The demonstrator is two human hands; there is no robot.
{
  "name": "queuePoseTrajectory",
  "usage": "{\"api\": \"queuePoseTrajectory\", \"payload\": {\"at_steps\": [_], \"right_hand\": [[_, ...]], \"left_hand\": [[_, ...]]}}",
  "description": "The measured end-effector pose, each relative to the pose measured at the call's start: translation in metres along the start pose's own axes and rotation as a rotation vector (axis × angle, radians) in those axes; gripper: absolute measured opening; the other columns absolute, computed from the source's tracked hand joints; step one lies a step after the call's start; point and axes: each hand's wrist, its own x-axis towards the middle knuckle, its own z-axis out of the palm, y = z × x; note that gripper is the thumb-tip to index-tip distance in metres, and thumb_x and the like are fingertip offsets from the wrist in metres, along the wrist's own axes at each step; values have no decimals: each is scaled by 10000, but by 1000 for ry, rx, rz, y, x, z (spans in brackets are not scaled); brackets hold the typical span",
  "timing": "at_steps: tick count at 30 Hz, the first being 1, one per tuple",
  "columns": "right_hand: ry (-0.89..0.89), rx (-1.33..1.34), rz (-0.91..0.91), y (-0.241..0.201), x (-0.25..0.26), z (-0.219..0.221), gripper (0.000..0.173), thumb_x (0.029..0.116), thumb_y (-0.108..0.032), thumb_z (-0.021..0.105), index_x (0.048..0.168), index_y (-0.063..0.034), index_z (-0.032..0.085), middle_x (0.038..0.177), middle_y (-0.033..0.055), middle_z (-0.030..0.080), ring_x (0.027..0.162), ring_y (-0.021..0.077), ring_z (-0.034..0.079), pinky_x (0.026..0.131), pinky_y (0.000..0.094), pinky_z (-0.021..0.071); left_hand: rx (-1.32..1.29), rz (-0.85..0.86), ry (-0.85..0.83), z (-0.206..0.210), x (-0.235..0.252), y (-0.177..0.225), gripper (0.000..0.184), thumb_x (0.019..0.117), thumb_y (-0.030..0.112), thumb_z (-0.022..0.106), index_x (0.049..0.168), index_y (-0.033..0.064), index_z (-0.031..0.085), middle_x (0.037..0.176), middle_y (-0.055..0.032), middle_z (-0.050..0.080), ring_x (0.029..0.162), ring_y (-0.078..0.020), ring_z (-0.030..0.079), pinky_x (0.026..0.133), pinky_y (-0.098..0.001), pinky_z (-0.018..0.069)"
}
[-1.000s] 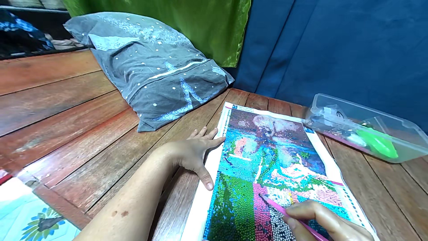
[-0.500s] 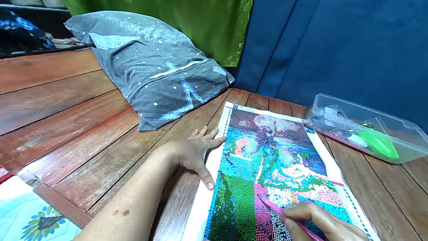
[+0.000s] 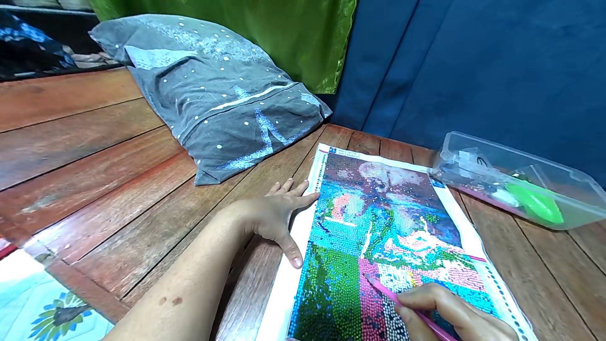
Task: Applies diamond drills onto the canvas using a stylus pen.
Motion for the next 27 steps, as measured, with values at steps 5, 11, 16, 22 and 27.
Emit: {"api": "queuePoseTrajectory", "payload": {"at_steps": [5, 11, 16, 22, 27], "right_hand": [[3, -14, -3, -1, 1, 0, 102, 897, -19, 615, 874, 54, 682, 744, 160, 687, 731, 115, 643, 731, 162, 490], [26, 85, 104, 1, 0, -2, 124, 909, -28, 611, 895, 68, 689, 755, 133, 691, 696, 45, 624, 668, 149, 488], [43, 143, 153, 3, 0, -6, 134, 905, -33, 596, 886, 70, 679, 748, 95, 679, 688, -26, 595, 650, 108, 467], [32, 120, 150, 1, -1, -6, 137, 905, -36, 599, 886, 66, 689, 744, 104, 679, 704, -4, 608, 666, 122, 473], [28, 124, 142, 2, -1, -5, 135, 906, -31, 596, 888, 68, 686, 746, 105, 681, 697, 0, 604, 665, 126, 472]], "left_hand": [[7, 12, 12, 1, 0, -1, 1288, 620, 389, 979, 1644, 146, 237, 1726, -157, 33, 1580, -428, -30, 1250, -600, -7], [-10, -22, -55, -3, 0, 1, 1289, 650, 407, 962, 1658, 201, 185, 1732, -124, -28, 1580, -410, -81, 1246, -599, -29], [-7, -2, -16, -1, 0, -1, 1298, 625, 407, 973, 1651, 175, 213, 1729, -141, 13, 1580, -422, -49, 1247, -603, -6], [1, 12, 7, 1, 0, -2, 1304, 620, 396, 978, 1648, 149, 216, 1728, -149, 22, 1580, -421, -41, 1250, -596, -7], [-14, 4, -12, 0, 0, -1, 1297, 627, 399, 973, 1651, 170, 211, 1729, -144, 9, 1580, -420, -54, 1247, -601, -23]]}}
